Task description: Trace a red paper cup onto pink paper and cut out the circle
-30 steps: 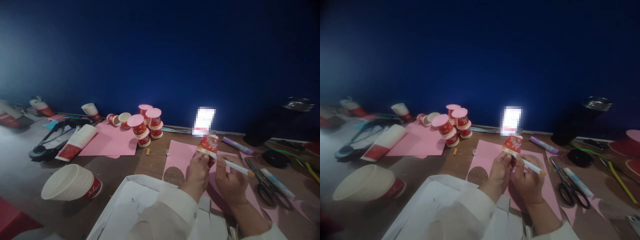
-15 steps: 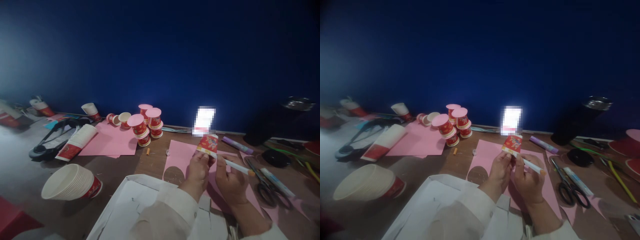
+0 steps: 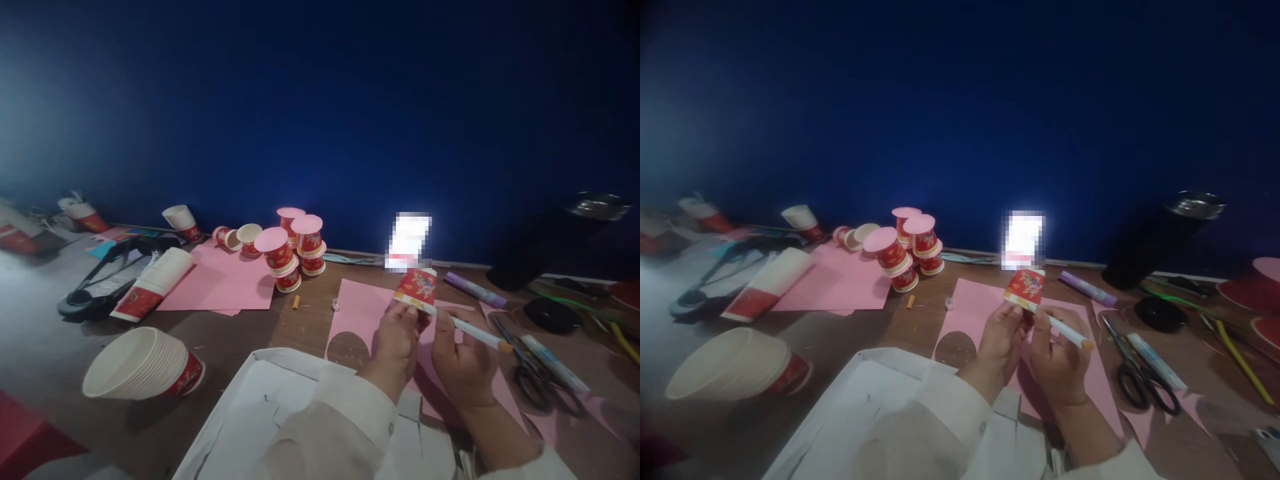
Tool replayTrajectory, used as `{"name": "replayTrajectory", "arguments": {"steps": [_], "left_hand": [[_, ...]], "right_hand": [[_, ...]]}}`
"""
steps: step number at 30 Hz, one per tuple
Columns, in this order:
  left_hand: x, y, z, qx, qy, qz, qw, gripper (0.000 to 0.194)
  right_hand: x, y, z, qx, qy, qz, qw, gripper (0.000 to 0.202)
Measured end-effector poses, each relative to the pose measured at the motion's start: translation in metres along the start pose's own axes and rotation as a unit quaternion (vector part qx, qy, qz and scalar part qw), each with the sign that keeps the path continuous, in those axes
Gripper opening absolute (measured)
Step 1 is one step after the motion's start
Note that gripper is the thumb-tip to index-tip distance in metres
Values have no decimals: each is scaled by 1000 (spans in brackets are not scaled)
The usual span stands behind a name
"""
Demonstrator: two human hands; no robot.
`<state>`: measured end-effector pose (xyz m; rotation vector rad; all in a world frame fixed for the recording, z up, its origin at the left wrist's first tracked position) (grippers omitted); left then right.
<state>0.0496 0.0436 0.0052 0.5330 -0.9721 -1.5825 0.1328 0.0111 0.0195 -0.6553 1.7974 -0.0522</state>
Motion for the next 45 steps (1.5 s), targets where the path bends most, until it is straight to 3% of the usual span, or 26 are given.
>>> {"name": "replayTrajectory", "arguments": {"steps": [28, 33, 45], "left_hand": [[2, 1, 1, -34, -5, 18, 999, 35], [2, 2, 5, 12, 2, 10, 1000, 40], [1, -1, 1, 19, -5, 13, 1000, 45]], "right_hand": [[-1, -1, -1, 2, -3, -7, 1000, 15], [0, -2, -1, 9, 11, 17, 1000, 15], [0, -1, -2, -3, -7, 3, 1000, 15]]}}
Point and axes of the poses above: each hand's wrist, its own x-axis away from the middle knuckle, its own y-axis out of the palm, z = x × y, the point moved 1 cm from there along -x, towards the middle knuckle, and after that the axes turned 1 degree about z, right-handed, at the moved point
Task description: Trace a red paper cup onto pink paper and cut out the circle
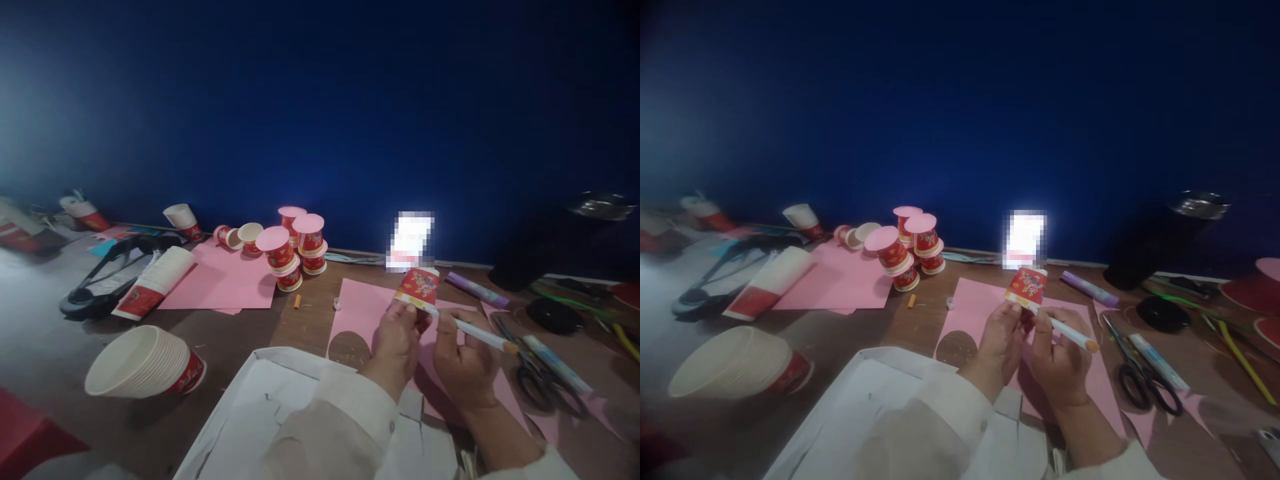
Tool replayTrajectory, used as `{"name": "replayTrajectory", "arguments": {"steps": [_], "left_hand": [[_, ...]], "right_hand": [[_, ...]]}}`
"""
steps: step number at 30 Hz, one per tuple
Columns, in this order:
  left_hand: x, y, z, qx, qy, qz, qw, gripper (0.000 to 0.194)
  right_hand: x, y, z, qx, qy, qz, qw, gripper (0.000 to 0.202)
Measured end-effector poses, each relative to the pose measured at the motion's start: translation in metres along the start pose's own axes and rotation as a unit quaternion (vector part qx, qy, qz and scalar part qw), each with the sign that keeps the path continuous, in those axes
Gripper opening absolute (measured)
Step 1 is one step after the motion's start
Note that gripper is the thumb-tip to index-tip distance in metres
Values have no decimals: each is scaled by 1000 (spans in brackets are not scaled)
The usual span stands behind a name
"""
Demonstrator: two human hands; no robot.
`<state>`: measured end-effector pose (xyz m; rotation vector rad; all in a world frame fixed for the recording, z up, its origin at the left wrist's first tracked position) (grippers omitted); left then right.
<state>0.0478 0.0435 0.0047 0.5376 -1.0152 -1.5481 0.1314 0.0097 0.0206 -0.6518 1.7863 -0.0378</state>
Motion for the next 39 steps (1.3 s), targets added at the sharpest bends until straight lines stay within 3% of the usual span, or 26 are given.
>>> {"name": "replayTrajectory", "arguments": {"steps": [12, 22, 39], "left_hand": [[-1, 2, 1, 20, 0, -5, 1000, 48], [-1, 1, -1, 4, -9, -6, 1000, 41], [-1, 1, 0, 10, 0, 2, 1000, 32]], "right_hand": [[0, 0, 4, 10, 2, -3, 1000, 14], [-2, 0, 1, -5, 15, -22, 1000, 20], [0, -1, 3, 13, 16, -3, 1000, 14]]}}
Point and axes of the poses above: each hand's wrist, its own x-axis away from the middle knuckle, its own y-axis out of the palm, z = x × y, the point moved 1 cm from there along -x, towards the middle knuckle, and after that the axes turned 1 degree about z, right-handed, at the moved point
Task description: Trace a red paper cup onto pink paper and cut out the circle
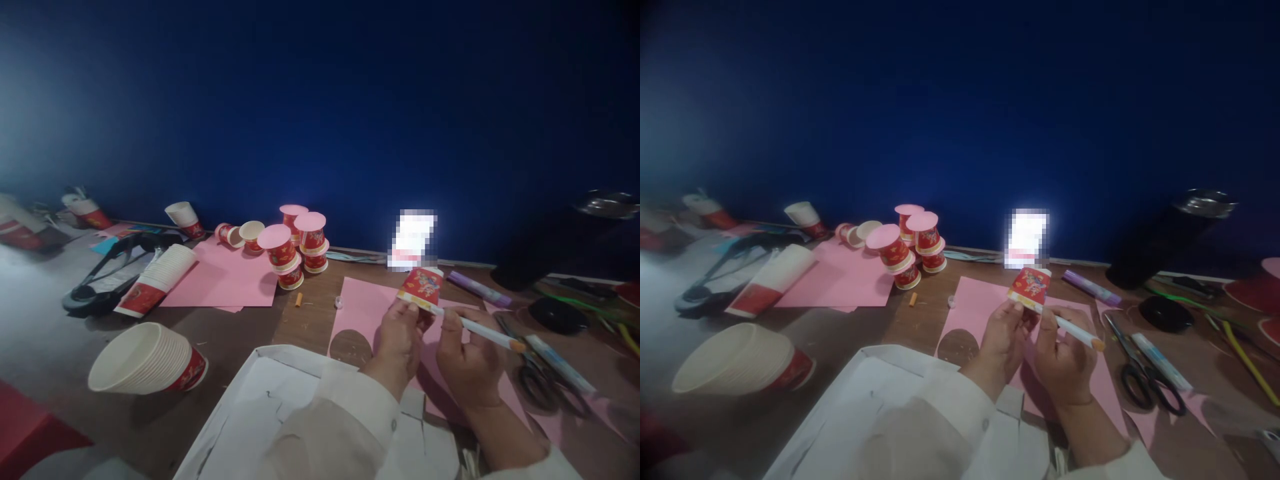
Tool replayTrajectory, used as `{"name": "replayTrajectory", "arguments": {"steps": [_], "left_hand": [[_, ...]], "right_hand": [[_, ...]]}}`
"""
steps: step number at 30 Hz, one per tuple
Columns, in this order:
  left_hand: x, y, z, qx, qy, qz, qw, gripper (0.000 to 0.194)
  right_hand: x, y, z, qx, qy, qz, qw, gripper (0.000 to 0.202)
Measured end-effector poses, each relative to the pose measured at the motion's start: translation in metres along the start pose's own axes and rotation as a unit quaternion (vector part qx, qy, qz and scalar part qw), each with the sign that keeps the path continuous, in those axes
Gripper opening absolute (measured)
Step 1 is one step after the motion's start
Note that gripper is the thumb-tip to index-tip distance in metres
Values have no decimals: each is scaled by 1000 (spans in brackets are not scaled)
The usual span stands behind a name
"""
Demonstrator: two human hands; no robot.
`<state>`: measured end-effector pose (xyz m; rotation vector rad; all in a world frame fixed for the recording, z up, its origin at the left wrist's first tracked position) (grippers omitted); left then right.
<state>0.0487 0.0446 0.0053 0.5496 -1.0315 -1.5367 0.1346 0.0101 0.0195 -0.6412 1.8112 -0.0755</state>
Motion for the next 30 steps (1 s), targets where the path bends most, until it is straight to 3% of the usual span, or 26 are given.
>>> {"name": "replayTrajectory", "arguments": {"steps": [30], "left_hand": [[1, 0, 2, 25, -15, -11, 1000, 32]], "right_hand": [[-1, -1, -3, -5, 7, 0, 1000, 13]]}}
Point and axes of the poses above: each hand's wrist, its own x-axis away from the middle knuckle, its own y-axis out of the palm, z = x × y, the point moved 1 cm from there along -x, towards the middle knuckle, and after that the axes turned 1 degree about z, right-handed, at the moved point
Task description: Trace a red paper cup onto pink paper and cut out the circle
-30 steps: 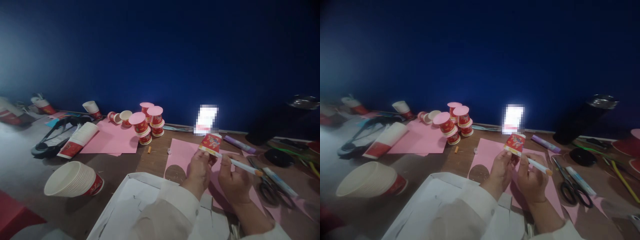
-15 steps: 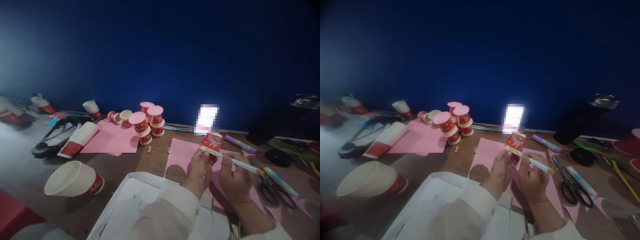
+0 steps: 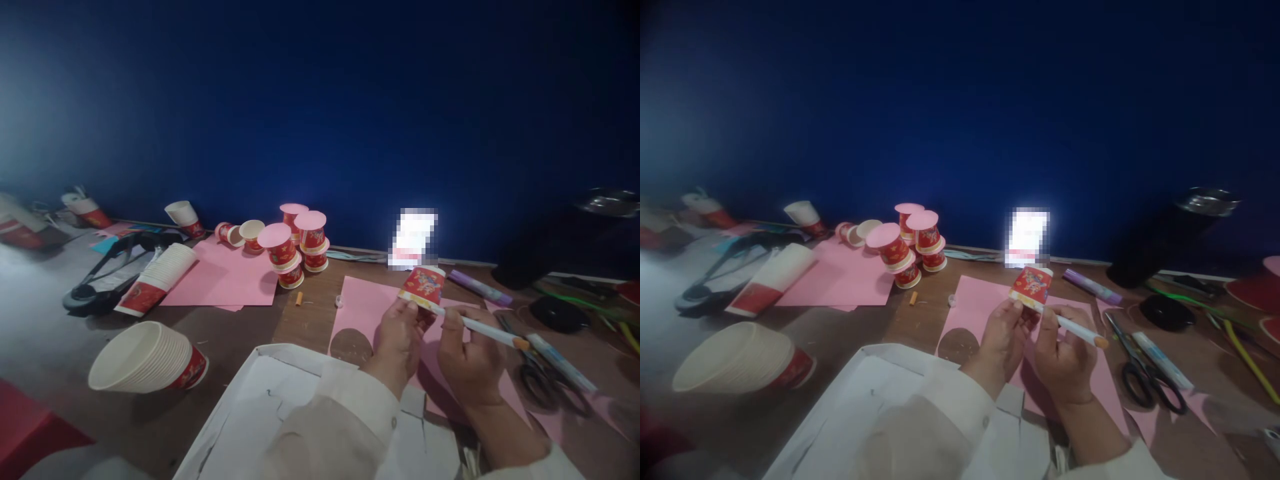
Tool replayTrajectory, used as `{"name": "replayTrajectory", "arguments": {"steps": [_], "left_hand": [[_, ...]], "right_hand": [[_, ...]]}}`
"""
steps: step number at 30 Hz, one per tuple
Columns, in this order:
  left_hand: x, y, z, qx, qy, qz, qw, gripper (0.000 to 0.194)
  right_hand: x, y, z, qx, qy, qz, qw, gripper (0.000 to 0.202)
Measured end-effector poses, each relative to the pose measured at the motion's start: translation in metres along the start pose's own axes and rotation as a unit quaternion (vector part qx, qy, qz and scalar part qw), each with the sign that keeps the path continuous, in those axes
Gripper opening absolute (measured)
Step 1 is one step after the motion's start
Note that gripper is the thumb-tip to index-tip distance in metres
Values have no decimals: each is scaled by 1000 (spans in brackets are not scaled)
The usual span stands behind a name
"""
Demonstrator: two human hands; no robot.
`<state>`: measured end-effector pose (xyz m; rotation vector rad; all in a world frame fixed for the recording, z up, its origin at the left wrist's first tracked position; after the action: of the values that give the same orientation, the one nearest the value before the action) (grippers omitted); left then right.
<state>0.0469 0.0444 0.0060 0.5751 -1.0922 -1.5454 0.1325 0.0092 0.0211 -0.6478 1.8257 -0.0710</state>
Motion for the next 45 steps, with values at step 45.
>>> {"name": "replayTrajectory", "arguments": {"steps": [45], "left_hand": [[2, 2, 0, -46, -22, 25, 998, 26]], "right_hand": [[1, 1, 3, -12, 1, -18, 1000, 15]]}}
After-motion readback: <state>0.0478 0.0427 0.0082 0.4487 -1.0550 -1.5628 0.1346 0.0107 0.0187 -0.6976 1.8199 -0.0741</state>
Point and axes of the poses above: each hand's wrist, its own x-axis away from the middle knuckle, its own y-axis out of the palm, z = x × y, the point moved 1 cm from there along -x, towards the middle knuckle, and after that the axes turned 1 degree about z, right-handed, at the moved point
